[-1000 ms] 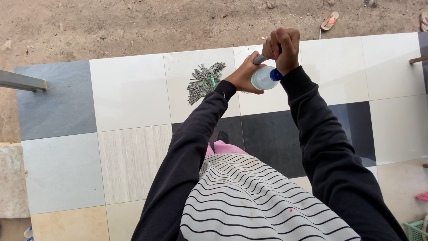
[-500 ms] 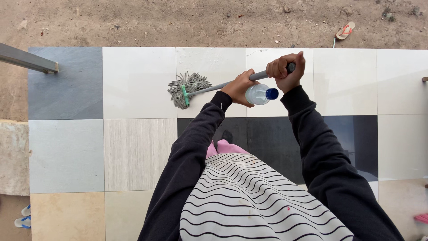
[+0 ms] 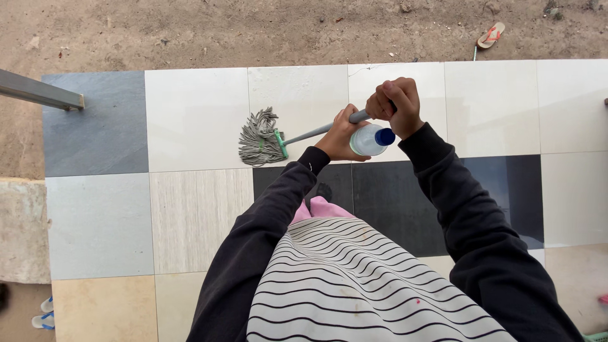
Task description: The person attempts to attach a plastic water bottle to the handle of a mop by pressing and twisting the bottle against the mop's shaft.
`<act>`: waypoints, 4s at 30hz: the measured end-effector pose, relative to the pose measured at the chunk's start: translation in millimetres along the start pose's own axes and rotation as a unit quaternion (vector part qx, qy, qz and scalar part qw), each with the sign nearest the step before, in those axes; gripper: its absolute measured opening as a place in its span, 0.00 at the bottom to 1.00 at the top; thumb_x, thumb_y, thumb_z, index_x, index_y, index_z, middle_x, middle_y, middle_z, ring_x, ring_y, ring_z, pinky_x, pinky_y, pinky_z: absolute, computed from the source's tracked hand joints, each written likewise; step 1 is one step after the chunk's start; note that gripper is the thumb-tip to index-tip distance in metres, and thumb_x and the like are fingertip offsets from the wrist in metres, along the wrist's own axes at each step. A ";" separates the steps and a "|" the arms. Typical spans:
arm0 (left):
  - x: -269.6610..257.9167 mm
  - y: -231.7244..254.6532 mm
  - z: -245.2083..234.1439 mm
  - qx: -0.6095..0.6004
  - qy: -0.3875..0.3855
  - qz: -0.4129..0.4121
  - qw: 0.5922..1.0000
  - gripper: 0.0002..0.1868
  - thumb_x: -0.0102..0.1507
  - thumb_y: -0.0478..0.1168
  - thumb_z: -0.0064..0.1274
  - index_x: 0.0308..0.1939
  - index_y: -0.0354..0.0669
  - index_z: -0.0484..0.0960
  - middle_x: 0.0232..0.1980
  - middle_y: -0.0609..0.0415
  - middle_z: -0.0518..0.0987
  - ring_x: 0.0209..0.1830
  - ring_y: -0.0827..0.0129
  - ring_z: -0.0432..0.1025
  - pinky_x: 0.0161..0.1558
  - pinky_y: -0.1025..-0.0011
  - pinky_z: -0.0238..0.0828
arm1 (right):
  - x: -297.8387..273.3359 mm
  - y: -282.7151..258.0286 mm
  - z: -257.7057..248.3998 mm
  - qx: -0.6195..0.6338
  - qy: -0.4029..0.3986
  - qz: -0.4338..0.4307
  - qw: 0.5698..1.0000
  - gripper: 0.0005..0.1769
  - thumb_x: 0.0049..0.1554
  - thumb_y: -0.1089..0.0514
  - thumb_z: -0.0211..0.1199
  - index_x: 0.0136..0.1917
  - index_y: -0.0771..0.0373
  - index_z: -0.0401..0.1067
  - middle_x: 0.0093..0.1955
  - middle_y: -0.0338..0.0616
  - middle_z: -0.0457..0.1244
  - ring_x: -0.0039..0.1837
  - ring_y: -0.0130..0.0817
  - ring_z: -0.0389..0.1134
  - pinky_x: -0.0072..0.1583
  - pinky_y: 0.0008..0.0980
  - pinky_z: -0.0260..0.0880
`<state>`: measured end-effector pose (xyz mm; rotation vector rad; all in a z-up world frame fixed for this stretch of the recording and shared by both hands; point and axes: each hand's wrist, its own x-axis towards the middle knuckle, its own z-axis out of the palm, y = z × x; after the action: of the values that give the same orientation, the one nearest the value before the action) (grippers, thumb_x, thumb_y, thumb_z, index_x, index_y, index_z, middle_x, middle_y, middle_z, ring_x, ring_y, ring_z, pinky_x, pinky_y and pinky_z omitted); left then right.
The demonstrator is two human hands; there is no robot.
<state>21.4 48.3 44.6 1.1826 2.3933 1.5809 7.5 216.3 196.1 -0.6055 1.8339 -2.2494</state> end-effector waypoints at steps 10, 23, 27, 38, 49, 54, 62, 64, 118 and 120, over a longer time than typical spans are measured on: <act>23.5 -10.5 44.5 -0.085 -0.110 0.020 0.990 0.52 0.43 0.55 0.77 0.65 0.38 0.71 0.67 0.41 0.68 0.70 0.46 0.62 0.70 0.54 0.62 | -23.9 15.2 -5.0 -0.258 -0.082 -0.041 0.962 0.35 0.70 0.47 0.48 0.24 0.62 0.54 0.21 0.37 0.50 0.24 0.26 0.47 0.30 0.29 0.46; 69.8 5.0 4.5 -0.010 -0.172 0.105 0.980 0.34 0.40 0.48 0.77 0.47 0.39 0.88 0.50 0.48 0.70 0.53 0.56 0.69 0.56 0.63 0.71 | -43.3 -3.8 -19.8 -0.142 0.121 -0.139 0.973 0.45 0.67 0.25 0.43 0.24 0.61 0.48 0.21 0.39 0.44 0.23 0.28 0.47 0.31 0.27 0.48; 52.0 -23.0 -15.3 0.025 -0.166 0.055 0.984 0.39 0.35 0.49 0.78 0.48 0.37 0.86 0.50 0.49 0.69 0.54 0.55 0.66 0.57 0.61 0.70 | -32.4 28.5 -19.9 -0.083 0.170 -0.156 0.970 0.42 0.69 0.28 0.41 0.25 0.59 0.48 0.21 0.39 0.46 0.25 0.30 0.48 0.34 0.33 0.55; -89.1 -146.2 -69.8 0.123 -0.075 -0.143 0.979 0.41 0.32 0.50 0.78 0.46 0.37 0.83 0.56 0.48 0.63 0.65 0.48 0.59 0.72 0.25 0.34 | 17.4 169.2 80.9 -0.019 0.091 -0.094 0.991 0.28 0.68 0.63 0.45 0.25 0.63 0.50 0.24 0.43 0.52 0.30 0.32 0.53 0.40 0.34 0.59; 17.1 -74.5 -49.9 0.045 -0.053 -0.067 0.995 0.39 0.36 0.51 0.79 0.48 0.41 0.84 0.53 0.50 0.62 0.62 0.51 0.61 0.70 0.30 0.41 | 34.4 64.9 27.7 -0.116 0.114 -0.112 0.980 0.32 0.71 0.59 0.44 0.24 0.64 0.53 0.22 0.41 0.51 0.27 0.28 0.52 0.35 0.30 0.54; 70.5 -63.2 -17.7 -0.025 -0.035 -0.038 0.998 0.41 0.38 0.52 0.77 0.52 0.41 0.82 0.58 0.47 0.62 0.63 0.49 0.58 0.68 0.49 0.64 | 42.8 28.9 -11.0 -0.250 0.082 -0.077 0.962 0.31 0.71 0.58 0.48 0.25 0.65 0.58 0.23 0.39 0.54 0.26 0.26 0.53 0.33 0.28 0.51; 90.3 -91.0 57.2 -0.040 -0.209 -0.017 0.977 0.54 0.42 0.53 0.78 0.66 0.37 0.71 0.67 0.42 0.72 0.73 0.47 0.62 0.77 0.45 0.47 | 5.1 58.8 -47.2 -0.401 0.060 -0.106 0.908 0.24 0.64 0.54 0.57 0.31 0.71 0.68 0.24 0.45 0.55 0.27 0.31 0.55 0.33 0.32 0.54; 94.7 -84.2 58.5 -0.014 -0.191 0.050 0.980 0.51 0.40 0.51 0.80 0.64 0.37 0.75 0.66 0.39 0.71 0.73 0.43 0.58 0.76 0.42 0.41 | -5.2 53.9 -49.3 -0.374 0.073 -0.126 0.916 0.25 0.65 0.52 0.56 0.31 0.71 0.68 0.25 0.44 0.57 0.27 0.30 0.58 0.34 0.31 0.56; 51.5 -42.1 15.7 -0.044 -0.048 -0.072 0.995 0.51 0.39 0.51 0.78 0.60 0.37 0.70 0.57 0.47 0.65 0.62 0.51 0.63 0.62 0.56 0.68 | 12.7 43.9 -14.3 -0.356 -0.070 -0.100 0.927 0.21 0.64 0.58 0.57 0.31 0.69 0.65 0.24 0.46 0.55 0.26 0.32 0.56 0.33 0.32 0.55; 51.4 -45.3 18.6 -0.043 -0.072 -0.076 0.994 0.51 0.39 0.51 0.78 0.60 0.37 0.71 0.59 0.47 0.64 0.63 0.50 0.63 0.62 0.57 0.69 | 7.3 54.3 -16.2 -0.363 -0.068 -0.107 0.923 0.23 0.64 0.57 0.57 0.29 0.68 0.64 0.23 0.46 0.54 0.26 0.33 0.55 0.33 0.33 0.54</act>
<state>-33.0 85.3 17.8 1.0328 2.2429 1.4831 -12.2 215.8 142.5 -1.0805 2.6137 -1.5052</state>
